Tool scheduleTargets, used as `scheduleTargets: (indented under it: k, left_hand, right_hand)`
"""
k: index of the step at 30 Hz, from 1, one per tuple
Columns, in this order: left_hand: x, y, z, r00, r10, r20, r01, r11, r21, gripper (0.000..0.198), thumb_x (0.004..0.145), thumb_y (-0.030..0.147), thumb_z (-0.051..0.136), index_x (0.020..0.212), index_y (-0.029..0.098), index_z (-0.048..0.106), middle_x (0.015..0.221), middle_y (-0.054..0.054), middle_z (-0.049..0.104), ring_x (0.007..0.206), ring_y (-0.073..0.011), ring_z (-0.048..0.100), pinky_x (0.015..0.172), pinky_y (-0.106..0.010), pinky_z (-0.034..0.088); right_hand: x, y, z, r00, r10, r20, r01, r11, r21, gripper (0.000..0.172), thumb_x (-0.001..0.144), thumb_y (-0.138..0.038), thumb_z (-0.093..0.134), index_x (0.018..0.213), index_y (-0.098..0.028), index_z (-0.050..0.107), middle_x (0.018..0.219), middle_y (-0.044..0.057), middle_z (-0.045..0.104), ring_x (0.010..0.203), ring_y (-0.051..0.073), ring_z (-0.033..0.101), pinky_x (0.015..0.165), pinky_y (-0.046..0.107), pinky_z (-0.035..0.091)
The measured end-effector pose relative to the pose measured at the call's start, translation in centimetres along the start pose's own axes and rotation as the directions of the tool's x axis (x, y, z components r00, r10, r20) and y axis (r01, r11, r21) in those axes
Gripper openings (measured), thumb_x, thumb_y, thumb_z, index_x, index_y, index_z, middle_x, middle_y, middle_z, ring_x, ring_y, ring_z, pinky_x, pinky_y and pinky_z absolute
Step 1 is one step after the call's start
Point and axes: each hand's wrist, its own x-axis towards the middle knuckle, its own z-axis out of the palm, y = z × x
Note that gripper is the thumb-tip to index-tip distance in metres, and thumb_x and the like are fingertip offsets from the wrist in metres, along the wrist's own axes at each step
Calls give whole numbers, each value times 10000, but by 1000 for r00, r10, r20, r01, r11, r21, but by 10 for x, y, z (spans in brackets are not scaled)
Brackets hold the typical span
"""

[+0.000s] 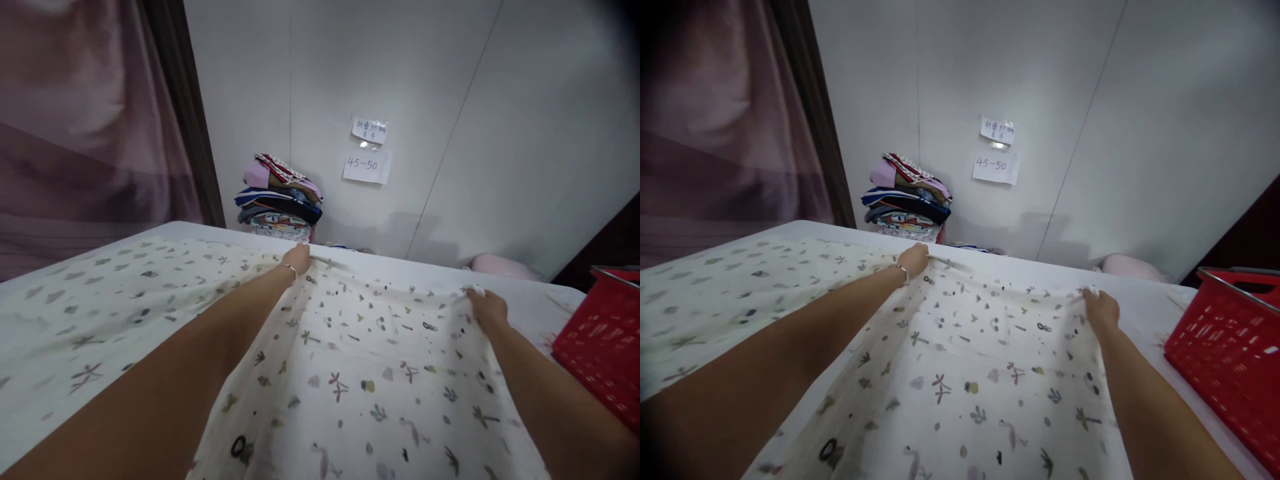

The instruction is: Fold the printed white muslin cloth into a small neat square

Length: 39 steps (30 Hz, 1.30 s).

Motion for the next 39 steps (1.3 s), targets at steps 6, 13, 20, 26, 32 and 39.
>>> scheduleTargets:
  k: [6,13,20,26,32,39]
  left_hand:
    - [18,16,-8,986,-81,-149,68,994,-89,382,923,149,271,1269,95,424,1317,-211,426,1110,-268,541,928,-369,419]
    - [-20,9,29,994,111,4,-109,980,-168,548,873,276,500,1381,160,331,1516,-119,200,1296,-215,390,1037,-258,333]
    - [-165,-35,1,877,456,152,-412,876,-249,512,896,425,421,1362,214,411,1506,-65,253,1366,-226,264,1119,-356,233]
    - [-316,-56,-17,742,659,123,-597,733,-326,499,888,435,463,1374,346,390,1480,-31,308,1348,-271,302,1108,-468,264]
    - [-402,-37,-25,578,804,140,-730,586,-353,520,890,453,477,1388,376,351,1469,-16,330,1350,-262,302,1134,-513,193]
    - [-409,-24,-15,645,759,87,-728,646,-230,466,894,478,449,1319,288,469,1388,-44,463,1281,-263,402,1090,-478,287]
  right_hand:
    - [9,-35,-11,976,177,-128,-173,984,43,473,880,-475,338,1123,-153,585,1054,174,638,956,296,599,735,353,469]
    - [-23,-10,16,981,33,192,16,968,-251,660,852,-529,407,1345,-92,378,1248,219,536,1137,352,517,881,466,443]
    - [-96,64,-20,961,-129,244,215,903,-371,623,887,-514,276,1329,-104,431,1251,180,541,1164,329,497,907,434,433]
    - [-200,130,-85,970,-81,231,148,945,-291,607,860,-558,322,1303,-166,463,1214,143,575,1148,289,522,922,388,427]
    - [-274,150,-143,967,53,250,-18,990,-137,527,859,-514,344,1182,-155,556,942,89,675,893,254,633,799,335,469]
    - [-289,138,-165,905,216,367,-238,971,16,255,861,-330,446,807,-164,631,577,12,601,579,159,607,527,210,442]
